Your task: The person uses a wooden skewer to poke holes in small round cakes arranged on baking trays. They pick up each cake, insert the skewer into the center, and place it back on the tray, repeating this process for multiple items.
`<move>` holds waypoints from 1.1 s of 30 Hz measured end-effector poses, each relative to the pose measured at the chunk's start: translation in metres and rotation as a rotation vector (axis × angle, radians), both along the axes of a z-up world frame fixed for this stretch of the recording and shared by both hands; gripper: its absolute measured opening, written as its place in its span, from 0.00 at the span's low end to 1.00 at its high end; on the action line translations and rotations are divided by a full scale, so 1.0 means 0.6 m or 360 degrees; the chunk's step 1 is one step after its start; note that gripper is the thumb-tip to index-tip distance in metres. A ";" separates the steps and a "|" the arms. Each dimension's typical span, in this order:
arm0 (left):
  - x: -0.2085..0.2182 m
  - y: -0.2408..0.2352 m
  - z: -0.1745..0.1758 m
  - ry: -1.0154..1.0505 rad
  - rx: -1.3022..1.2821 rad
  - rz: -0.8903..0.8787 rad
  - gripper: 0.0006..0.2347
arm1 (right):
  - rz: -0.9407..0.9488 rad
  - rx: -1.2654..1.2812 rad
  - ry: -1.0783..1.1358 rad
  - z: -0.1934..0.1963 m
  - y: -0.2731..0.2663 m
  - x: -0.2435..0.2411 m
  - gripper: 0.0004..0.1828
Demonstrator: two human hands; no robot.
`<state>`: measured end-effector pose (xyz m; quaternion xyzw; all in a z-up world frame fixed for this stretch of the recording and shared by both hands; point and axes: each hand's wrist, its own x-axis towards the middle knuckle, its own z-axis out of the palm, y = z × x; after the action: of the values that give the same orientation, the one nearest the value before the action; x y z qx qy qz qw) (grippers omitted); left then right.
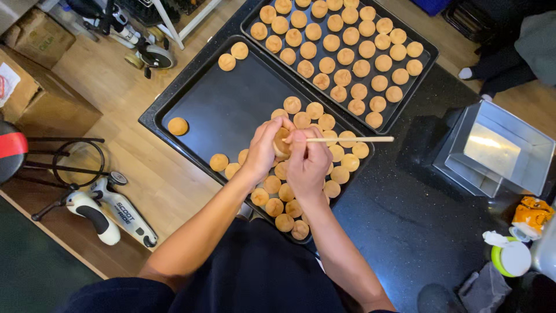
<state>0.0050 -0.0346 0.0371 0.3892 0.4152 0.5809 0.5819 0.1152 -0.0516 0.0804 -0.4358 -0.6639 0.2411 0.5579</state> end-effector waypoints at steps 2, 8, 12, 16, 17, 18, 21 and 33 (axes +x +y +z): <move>-0.003 -0.007 0.007 0.0260 -0.0008 0.0028 0.17 | 0.0015 -0.0035 0.0061 -0.010 -0.003 0.006 0.11; -0.007 -0.020 0.033 0.1119 0.0281 0.0060 0.15 | -0.0053 -0.0225 0.0095 -0.049 0.002 0.010 0.17; -0.006 -0.028 0.037 0.1019 0.0149 0.0065 0.15 | -0.0038 -0.0867 0.0779 -0.068 0.002 0.004 0.22; -0.005 -0.026 0.025 0.0880 0.0073 0.0175 0.16 | 0.0021 -0.0555 0.0905 -0.081 -0.009 -0.009 0.18; -0.006 -0.024 0.020 0.0860 0.0102 0.0207 0.17 | -0.0006 -0.0295 0.0590 -0.083 -0.010 -0.008 0.20; -0.007 -0.024 0.015 0.0946 0.0137 0.0197 0.18 | -0.0024 -0.0038 0.0276 -0.087 -0.010 -0.007 0.21; -0.015 -0.026 0.002 0.1141 0.0288 0.0153 0.19 | -0.0116 0.0206 -0.0155 -0.099 -0.008 -0.006 0.22; -0.030 -0.008 -0.029 0.0871 0.0100 0.0081 0.22 | -0.0033 0.0023 -0.0005 -0.126 -0.003 -0.016 0.18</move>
<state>-0.0128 -0.0394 0.0199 0.5390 0.5484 0.4812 0.4210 0.1055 -0.0531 0.0050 -0.4389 -0.6620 0.2298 0.5624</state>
